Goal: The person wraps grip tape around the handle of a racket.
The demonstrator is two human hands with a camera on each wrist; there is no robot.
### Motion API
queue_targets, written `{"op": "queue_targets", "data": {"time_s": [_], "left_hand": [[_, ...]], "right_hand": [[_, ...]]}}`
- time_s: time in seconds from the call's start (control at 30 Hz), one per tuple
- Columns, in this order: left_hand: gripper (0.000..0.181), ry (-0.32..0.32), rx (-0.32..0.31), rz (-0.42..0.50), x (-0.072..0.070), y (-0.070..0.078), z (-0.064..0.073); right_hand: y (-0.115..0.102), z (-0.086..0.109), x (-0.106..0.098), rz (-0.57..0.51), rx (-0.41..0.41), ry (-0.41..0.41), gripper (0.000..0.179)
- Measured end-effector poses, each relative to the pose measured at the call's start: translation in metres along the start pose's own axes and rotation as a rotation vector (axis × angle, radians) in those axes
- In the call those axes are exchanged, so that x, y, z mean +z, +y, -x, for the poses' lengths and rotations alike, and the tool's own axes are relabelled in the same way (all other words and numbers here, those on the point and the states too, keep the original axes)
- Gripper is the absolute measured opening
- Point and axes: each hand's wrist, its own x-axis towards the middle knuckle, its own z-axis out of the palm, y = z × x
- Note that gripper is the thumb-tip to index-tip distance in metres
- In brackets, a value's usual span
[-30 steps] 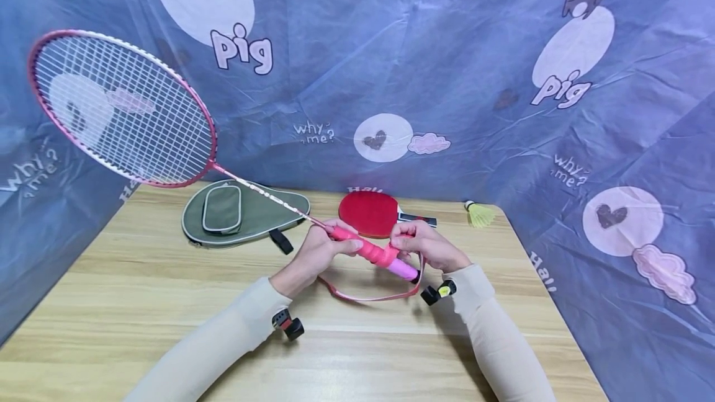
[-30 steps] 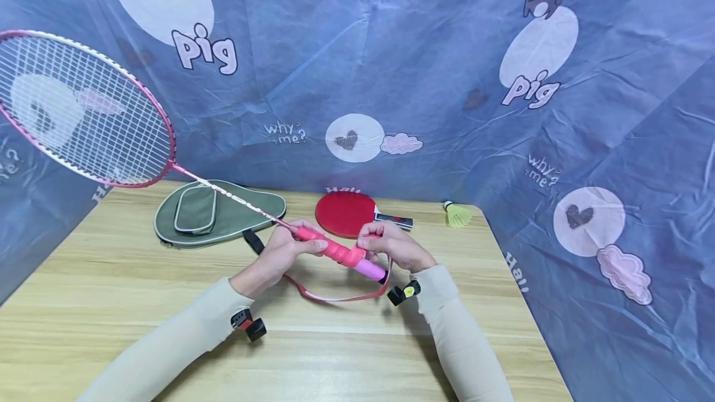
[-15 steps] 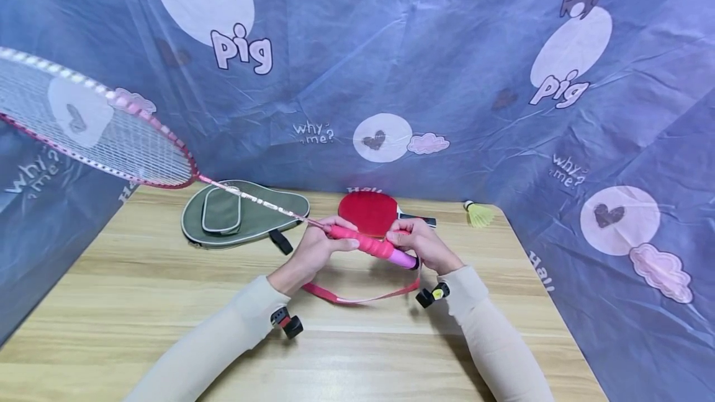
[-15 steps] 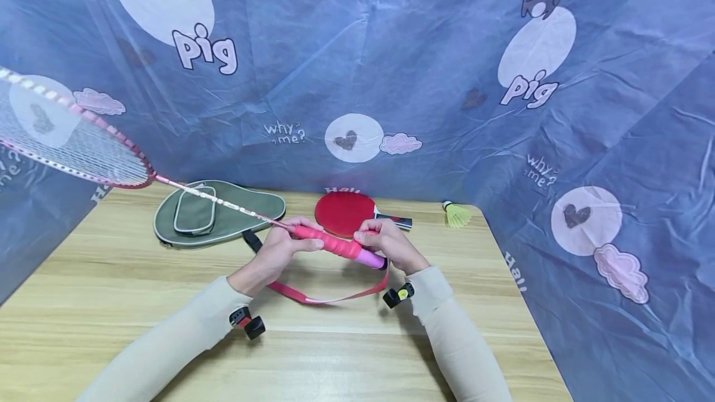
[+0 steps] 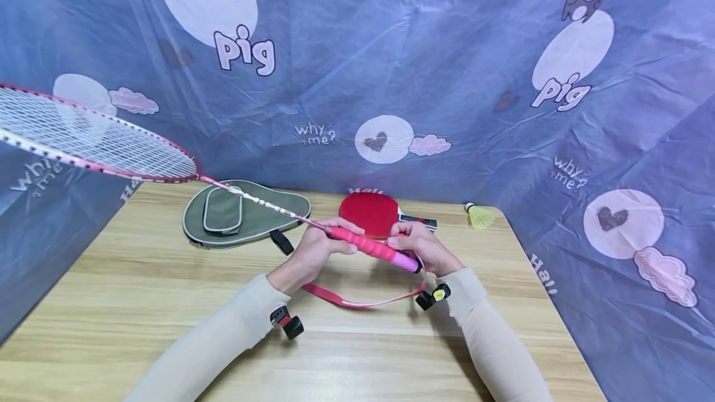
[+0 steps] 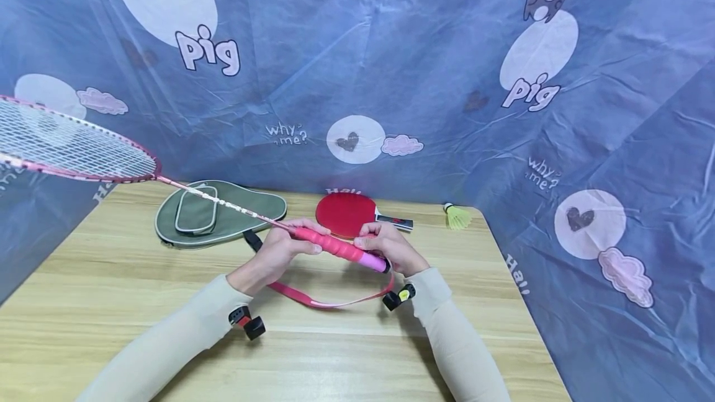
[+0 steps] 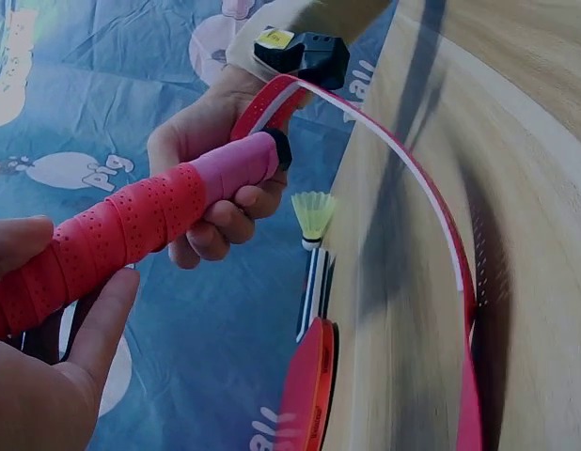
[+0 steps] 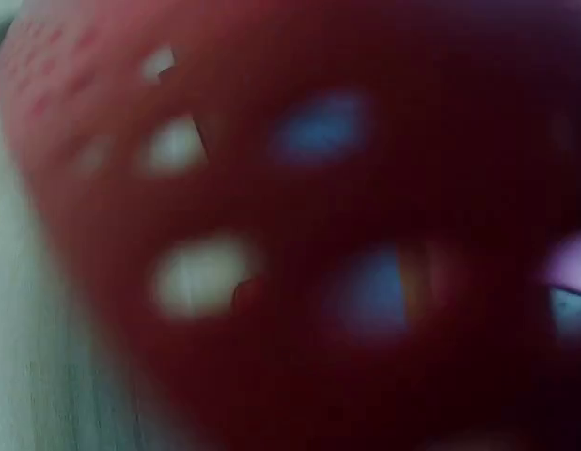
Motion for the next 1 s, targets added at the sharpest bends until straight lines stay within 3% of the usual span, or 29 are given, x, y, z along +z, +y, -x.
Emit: {"op": "queue_targets", "data": {"time_s": [0.27,0.43,0.6,0.83,1.0], "left_hand": [[0.027,-0.008,-0.029,-0.118,0.003,0.000,0.002],[0.026,-0.028,-0.009,-0.093,0.003,0.000,0.002],[0.027,-0.045,0.018,-0.037,0.003,0.000,0.002],[0.021,-0.028,0.011,0.001,0.002,-0.003,0.001],[0.032,-0.061,0.034,-0.022,0.001,-0.001,0.001]], "right_hand": [[-0.010,0.004,-0.007,0.080,-0.086,-0.036,0.012],[-0.011,0.005,-0.012,0.059,-0.102,-0.044,0.015],[-0.004,0.001,-0.009,0.049,-0.073,-0.039,0.013],[0.006,-0.004,0.001,-0.011,0.032,-0.035,0.016],[0.007,-0.003,0.004,-0.048,0.017,0.031,0.022]]}}
